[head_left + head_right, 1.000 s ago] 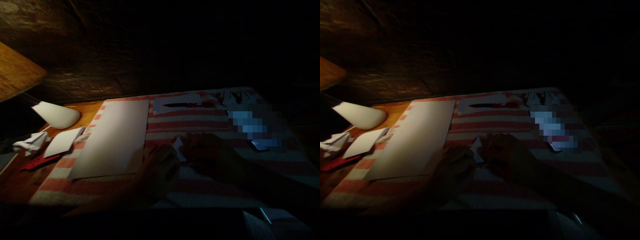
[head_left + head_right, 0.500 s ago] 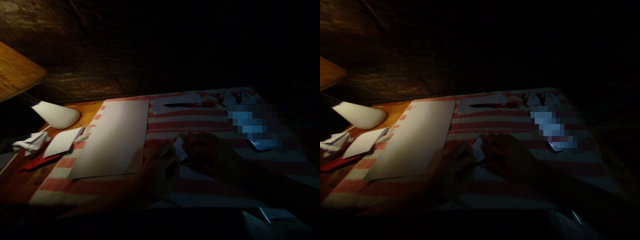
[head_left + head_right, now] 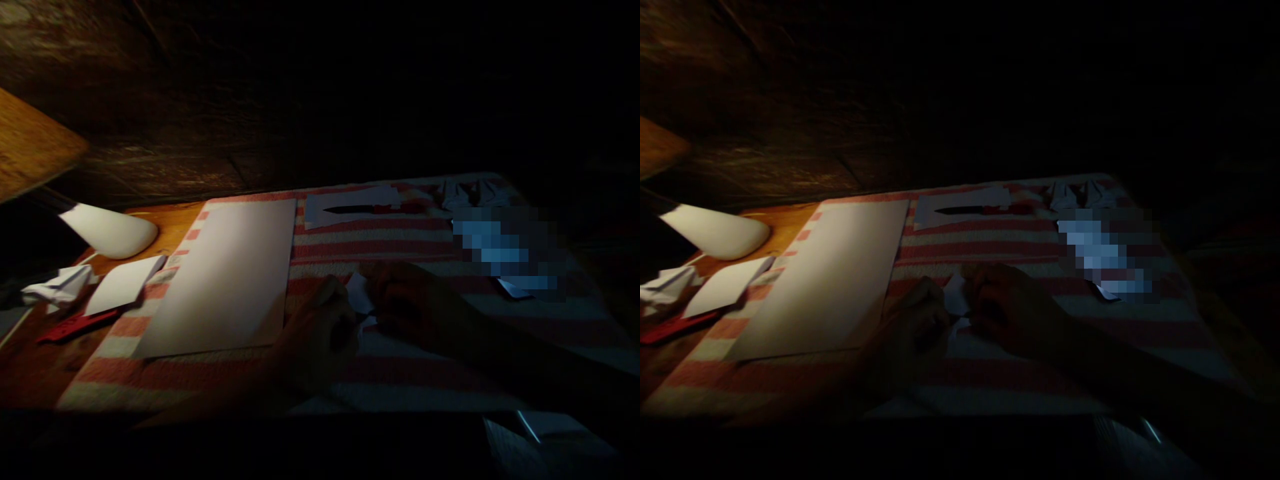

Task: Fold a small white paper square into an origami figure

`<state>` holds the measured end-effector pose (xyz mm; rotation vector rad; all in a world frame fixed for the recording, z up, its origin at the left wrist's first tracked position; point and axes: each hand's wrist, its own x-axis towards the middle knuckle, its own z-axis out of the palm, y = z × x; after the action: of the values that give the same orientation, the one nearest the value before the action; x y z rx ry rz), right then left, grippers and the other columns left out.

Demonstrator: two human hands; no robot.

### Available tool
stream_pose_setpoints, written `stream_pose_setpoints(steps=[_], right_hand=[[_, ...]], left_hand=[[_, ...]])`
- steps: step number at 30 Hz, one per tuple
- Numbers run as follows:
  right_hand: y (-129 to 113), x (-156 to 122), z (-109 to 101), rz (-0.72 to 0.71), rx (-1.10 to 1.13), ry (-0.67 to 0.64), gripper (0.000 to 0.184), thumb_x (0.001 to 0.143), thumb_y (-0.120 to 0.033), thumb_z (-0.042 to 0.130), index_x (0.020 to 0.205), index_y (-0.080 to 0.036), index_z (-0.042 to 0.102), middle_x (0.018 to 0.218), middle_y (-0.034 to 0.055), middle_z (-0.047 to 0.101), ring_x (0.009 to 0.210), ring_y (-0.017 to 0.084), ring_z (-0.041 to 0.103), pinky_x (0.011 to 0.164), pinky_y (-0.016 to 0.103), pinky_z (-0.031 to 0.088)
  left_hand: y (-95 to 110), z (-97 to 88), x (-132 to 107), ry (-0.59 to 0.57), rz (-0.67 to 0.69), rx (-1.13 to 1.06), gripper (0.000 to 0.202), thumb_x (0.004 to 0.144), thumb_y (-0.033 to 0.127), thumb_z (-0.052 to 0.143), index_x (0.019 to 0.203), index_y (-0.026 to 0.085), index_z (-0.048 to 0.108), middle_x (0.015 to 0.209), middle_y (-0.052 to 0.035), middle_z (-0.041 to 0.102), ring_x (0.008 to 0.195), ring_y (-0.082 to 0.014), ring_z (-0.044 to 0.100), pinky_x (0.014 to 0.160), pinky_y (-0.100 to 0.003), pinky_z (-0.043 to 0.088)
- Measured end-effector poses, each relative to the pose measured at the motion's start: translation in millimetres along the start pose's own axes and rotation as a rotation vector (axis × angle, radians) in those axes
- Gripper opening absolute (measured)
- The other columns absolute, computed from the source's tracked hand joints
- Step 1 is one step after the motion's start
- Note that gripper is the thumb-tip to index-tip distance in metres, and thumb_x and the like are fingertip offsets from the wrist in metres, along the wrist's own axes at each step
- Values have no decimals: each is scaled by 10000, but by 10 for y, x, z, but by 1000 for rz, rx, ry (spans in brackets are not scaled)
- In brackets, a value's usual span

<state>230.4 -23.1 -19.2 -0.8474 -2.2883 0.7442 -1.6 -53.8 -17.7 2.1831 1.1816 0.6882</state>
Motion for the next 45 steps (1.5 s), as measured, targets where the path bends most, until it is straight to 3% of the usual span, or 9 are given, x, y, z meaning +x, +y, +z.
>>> stream_pose_setpoints(steps=[6, 9, 12, 17, 22, 32, 45], right_hand=[[-6, 32, -16, 61, 3, -33, 100, 841, -153, 750, 799, -176, 662, 979, 60, 638, 910, 199, 604, 788, 359, 514], [-6, 52, -20, 56, 12, -36, 117, 826, -163, 773, 782, -173, 665, 943, 56, 636, 886, 196, 604, 773, 353, 510], [-1, 59, -14, 59, 20, -31, 99, 821, -142, 771, 798, -172, 679, 943, 55, 636, 891, 195, 608, 773, 348, 508], [14, 63, -7, 64, 43, -34, 98, 820, -179, 791, 808, -179, 693, 969, 51, 633, 885, 185, 611, 767, 338, 511], [21, 85, -26, 62, 60, -62, 86, 820, -117, 761, 799, -173, 700, 970, 52, 640, 898, 178, 614, 776, 327, 503], [40, 95, -37, 115, 61, -98, 72, 832, -148, 761, 787, -159, 707, 967, 71, 638, 891, 199, 609, 764, 348, 501], [32, 31, -36, 80, 20, -87, 42, 871, -152, 728, 840, -159, 701, 1005, 70, 627, 933, 197, 596, 803, 357, 504]], left_hand=[[-17, -12, 20, 0, 11, 18, 187, 766, 33, 623, 767, 186, 517, 921, -18, 515, 780, -153, 531, 658, -297, 455], [-19, -51, 8, -15, 72, 60, 191, 808, 42, 619, 925, 188, 586, 978, -41, 570, 848, -178, 572, 704, -313, 491], [-24, -120, -9, -47, 217, 141, 320, 882, 76, 595, 1167, 215, 638, 1062, -72, 616, 934, -201, 615, 783, -343, 528], [-58, -284, 38, -97, 499, 338, 302, 963, 95, 502, 1194, 198, 667, 1080, -85, 715, 982, -214, 673, 830, -345, 546], [-200, -420, 134, -246, 706, 379, 363, 990, 86, 507, 1315, 197, 622, 1292, -88, 727, 1218, -217, 648, 1050, -369, 481], [-346, -413, 132, -292, 733, 496, 358, 1013, 127, 506, 1350, 194, 611, 1381, -60, 687, 1317, -222, 590, 1129, -380, 401], [-295, -415, 170, -384, 636, 347, 412, 1003, 135, 530, 1393, 253, 584, 1394, -60, 672, 1306, -220, 598, 1102, -363, 439]])
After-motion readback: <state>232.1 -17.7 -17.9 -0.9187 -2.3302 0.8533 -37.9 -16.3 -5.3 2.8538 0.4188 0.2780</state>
